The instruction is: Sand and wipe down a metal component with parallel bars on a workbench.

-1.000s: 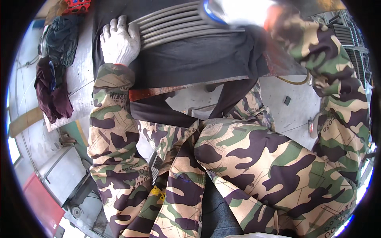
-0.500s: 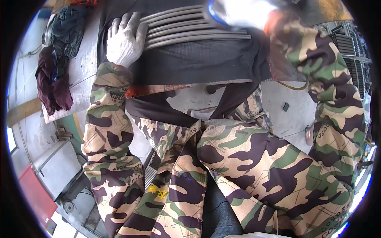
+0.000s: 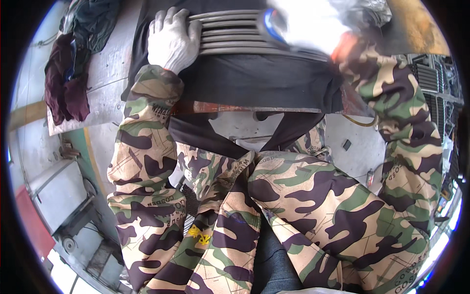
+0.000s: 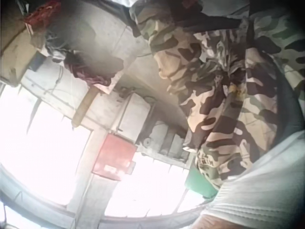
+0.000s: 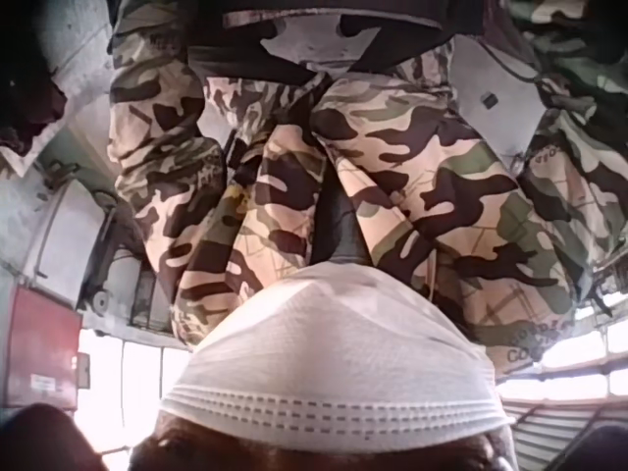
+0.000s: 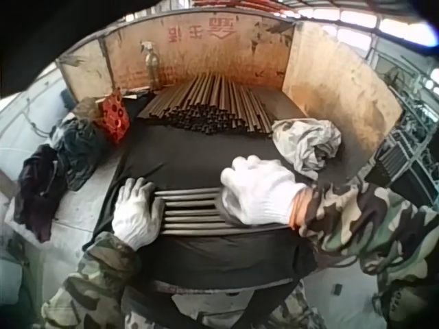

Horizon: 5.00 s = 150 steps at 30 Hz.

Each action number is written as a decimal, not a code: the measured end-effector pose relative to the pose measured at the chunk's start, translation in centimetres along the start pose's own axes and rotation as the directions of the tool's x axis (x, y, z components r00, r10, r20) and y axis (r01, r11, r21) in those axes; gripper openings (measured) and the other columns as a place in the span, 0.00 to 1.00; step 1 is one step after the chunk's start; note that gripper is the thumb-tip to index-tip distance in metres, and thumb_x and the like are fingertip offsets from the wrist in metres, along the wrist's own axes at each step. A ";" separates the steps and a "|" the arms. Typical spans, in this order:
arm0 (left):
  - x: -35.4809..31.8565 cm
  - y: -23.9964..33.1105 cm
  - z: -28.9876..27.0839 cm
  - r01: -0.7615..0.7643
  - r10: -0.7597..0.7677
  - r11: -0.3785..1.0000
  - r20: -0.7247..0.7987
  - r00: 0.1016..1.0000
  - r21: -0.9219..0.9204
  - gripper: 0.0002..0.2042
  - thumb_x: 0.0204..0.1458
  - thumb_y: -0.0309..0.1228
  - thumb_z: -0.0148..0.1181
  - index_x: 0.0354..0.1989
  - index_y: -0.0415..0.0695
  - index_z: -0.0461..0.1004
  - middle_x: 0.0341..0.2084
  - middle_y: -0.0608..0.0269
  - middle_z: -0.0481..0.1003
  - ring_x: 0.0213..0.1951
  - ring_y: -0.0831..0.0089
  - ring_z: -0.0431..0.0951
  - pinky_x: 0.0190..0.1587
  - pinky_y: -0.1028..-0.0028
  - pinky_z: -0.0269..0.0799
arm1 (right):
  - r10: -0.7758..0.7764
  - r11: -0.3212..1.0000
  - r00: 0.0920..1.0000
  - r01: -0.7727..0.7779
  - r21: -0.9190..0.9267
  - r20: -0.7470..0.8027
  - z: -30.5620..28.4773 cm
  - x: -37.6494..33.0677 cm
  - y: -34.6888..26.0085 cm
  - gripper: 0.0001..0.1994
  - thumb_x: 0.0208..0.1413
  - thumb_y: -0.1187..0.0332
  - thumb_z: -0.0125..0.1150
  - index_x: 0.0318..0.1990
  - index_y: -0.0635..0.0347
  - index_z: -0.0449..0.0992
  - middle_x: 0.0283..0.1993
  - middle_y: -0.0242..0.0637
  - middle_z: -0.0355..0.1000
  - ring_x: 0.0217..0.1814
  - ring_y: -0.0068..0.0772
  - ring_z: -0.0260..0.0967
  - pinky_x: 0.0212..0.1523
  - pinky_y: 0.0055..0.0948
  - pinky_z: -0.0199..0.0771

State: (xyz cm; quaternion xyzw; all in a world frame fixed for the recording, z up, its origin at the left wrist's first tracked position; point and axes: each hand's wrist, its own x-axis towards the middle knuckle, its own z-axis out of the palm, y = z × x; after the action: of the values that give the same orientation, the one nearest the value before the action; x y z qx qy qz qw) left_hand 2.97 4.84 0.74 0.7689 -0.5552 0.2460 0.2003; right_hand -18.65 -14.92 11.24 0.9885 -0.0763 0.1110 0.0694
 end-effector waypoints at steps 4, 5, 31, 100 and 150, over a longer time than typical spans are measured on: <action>0.0 -1.4 0.4 -0.043 0.043 0.997 -0.001 0.999 0.057 0.17 0.61 0.38 0.58 0.53 0.42 0.79 0.54 0.49 0.77 0.57 0.46 0.73 0.62 0.54 0.67 | -0.025 0.997 0.999 0.028 0.065 -0.042 0.0 2.9 -2.4 0.11 0.56 0.60 0.59 0.37 0.57 0.75 0.38 0.47 0.74 0.42 0.53 0.77 0.40 0.53 0.79; -0.1 -1.9 0.2 -0.105 0.102 0.991 0.043 0.994 0.087 0.17 0.61 0.38 0.58 0.54 0.42 0.78 0.56 0.48 0.76 0.59 0.45 0.72 0.63 0.54 0.66 | -0.014 0.998 0.999 0.016 0.059 -0.035 0.3 4.3 -2.5 0.11 0.56 0.60 0.59 0.38 0.57 0.76 0.39 0.48 0.75 0.43 0.53 0.77 0.41 0.53 0.79; -0.3 -0.4 -1.3 0.171 -0.177 0.983 0.095 0.980 0.065 0.23 0.62 0.39 0.53 0.61 0.37 0.72 0.61 0.39 0.71 0.65 0.36 0.66 0.70 0.45 0.58 | -0.113 0.991 0.992 0.116 0.067 -0.052 0.7 6.3 -6.9 0.12 0.58 0.59 0.59 0.40 0.57 0.75 0.39 0.48 0.74 0.44 0.54 0.76 0.43 0.52 0.78; -0.1 -3.5 1.9 -0.106 0.075 0.974 0.158 0.985 0.201 0.18 0.66 0.38 0.50 0.59 0.50 0.76 0.63 0.52 0.72 0.64 0.43 0.68 0.67 0.49 0.63 | -0.117 0.984 0.991 0.125 0.126 -0.071 0.9 2.0 -2.8 0.10 0.57 0.61 0.58 0.38 0.59 0.76 0.40 0.50 0.74 0.41 0.55 0.76 0.39 0.52 0.79; -0.5 -2.6 -0.9 -0.022 0.023 0.995 0.008 1.000 -0.100 0.14 0.60 0.34 0.60 0.53 0.45 0.78 0.56 0.44 0.76 0.56 0.43 0.72 0.60 0.51 0.68 | -0.019 0.999 0.993 0.015 -0.031 -0.119 0.5 0.0 2.4 0.11 0.54 0.60 0.62 0.36 0.57 0.74 0.37 0.48 0.72 0.39 0.54 0.74 0.37 0.52 0.76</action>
State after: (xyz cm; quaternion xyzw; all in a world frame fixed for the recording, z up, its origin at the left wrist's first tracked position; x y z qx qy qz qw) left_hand 5.21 6.56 1.11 0.7527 -0.5762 0.2169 0.2331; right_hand -18.93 -17.39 11.10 0.9795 -0.0652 0.1683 0.0894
